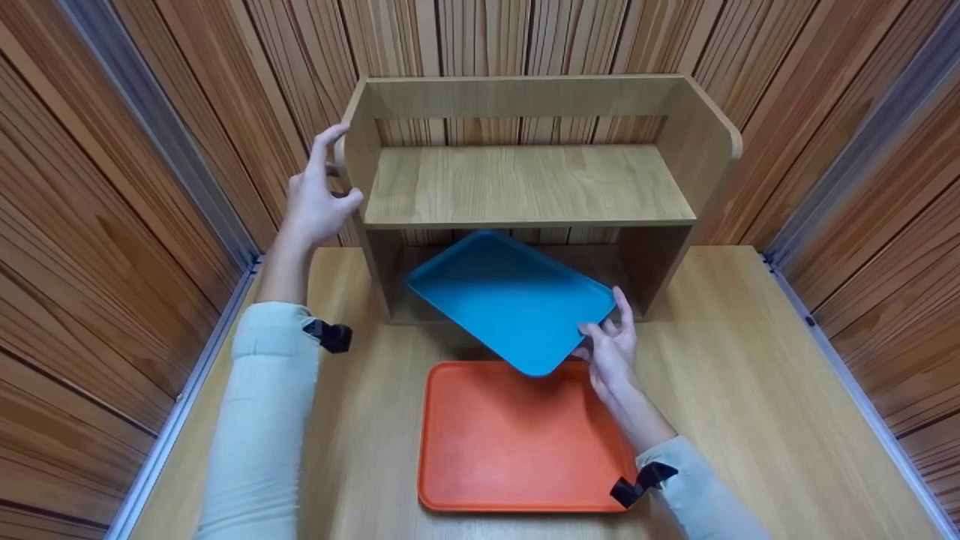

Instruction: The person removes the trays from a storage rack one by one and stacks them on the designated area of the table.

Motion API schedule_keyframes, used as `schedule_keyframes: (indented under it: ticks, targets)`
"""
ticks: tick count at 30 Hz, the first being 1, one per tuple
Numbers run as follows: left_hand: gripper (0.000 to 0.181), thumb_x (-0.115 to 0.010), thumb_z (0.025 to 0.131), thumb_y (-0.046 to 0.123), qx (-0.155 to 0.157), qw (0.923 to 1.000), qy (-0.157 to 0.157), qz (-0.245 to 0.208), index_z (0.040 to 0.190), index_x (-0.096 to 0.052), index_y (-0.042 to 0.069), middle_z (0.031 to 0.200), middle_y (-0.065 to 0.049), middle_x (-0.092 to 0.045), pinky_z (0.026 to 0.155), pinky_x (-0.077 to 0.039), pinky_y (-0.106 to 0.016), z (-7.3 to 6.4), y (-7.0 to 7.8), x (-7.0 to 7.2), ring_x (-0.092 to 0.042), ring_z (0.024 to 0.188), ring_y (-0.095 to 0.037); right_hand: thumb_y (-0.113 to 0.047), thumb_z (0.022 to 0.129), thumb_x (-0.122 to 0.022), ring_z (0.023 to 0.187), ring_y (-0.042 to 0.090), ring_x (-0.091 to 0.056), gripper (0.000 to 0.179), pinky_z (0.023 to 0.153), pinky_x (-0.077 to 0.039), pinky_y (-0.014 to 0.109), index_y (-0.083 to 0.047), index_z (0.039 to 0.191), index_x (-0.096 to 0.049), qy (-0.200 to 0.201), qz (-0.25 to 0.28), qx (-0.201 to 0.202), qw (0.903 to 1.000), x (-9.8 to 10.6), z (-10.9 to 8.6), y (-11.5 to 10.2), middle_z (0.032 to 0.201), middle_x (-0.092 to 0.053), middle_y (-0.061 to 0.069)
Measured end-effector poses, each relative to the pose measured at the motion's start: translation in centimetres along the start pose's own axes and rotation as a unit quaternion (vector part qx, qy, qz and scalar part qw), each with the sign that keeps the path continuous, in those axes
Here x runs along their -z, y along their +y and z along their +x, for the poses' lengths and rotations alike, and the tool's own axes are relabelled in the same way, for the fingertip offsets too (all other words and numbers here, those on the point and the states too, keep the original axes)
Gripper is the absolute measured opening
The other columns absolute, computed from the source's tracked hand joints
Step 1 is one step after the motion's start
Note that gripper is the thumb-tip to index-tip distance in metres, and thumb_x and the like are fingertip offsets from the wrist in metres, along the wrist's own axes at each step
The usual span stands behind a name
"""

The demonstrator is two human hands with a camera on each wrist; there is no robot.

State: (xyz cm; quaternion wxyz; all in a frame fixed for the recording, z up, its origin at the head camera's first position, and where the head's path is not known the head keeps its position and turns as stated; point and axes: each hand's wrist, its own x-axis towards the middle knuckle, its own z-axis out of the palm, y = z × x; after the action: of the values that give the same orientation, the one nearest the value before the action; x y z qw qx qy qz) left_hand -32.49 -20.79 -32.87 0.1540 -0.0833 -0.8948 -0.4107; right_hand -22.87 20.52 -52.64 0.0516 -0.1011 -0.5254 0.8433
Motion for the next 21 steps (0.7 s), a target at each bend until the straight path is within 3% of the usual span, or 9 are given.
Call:
schedule_keyframes:
  ticks: [7, 14, 21]
  targets:
    - [0.084, -0.064, 0.107, 0.003, 0.003, 1.0000, 0.001, -0.003, 0.175, -0.030, 0.040, 0.159, -0.028, -0.060, 0.060, -0.048, -0.018, 0.1, 0.0, -0.1, -0.065, 0.078, -0.019, 0.005, 0.113, -0.050, 0.097, 0.013, -0.075, 0.084, 0.071, -0.065, 0.022, -0.029, 0.182, -0.013, -0.004, -0.009, -0.006, 0.9999, 1.3, -0.3, -0.3, 0.149, -0.056, 0.009]
    - [0.084, -0.064, 0.108, 0.005, 0.006, 0.9999, -0.004, -0.008, 0.175, -0.028, 0.041, 0.160, -0.027, -0.059, 0.059, -0.047, -0.018, 0.2, 0.1, -0.1, -0.058, 0.068, -0.012, 0.003, 0.114, -0.048, 0.105, 0.012, -0.077, 0.082, 0.079, -0.067, 0.024, -0.031, 0.181, -0.015, -0.004, -0.006, -0.019, 0.9998, 2.5, -0.7, -0.4, 0.154, -0.055, 0.007]
    - [0.085, -0.063, 0.108, 0.004, 0.008, 0.9999, -0.006, -0.013, 0.175, -0.028, 0.042, 0.159, -0.027, -0.059, 0.062, -0.050, -0.019, 0.2, -0.1, -0.1, -0.068, 0.086, -0.024, 0.004, 0.115, -0.045, 0.112, 0.011, -0.076, 0.081, 0.078, -0.065, 0.021, -0.030, 0.181, -0.013, -0.028, -0.011, -0.023, 0.9993, 3.9, -0.8, -0.7, 0.160, -0.051, 0.005]
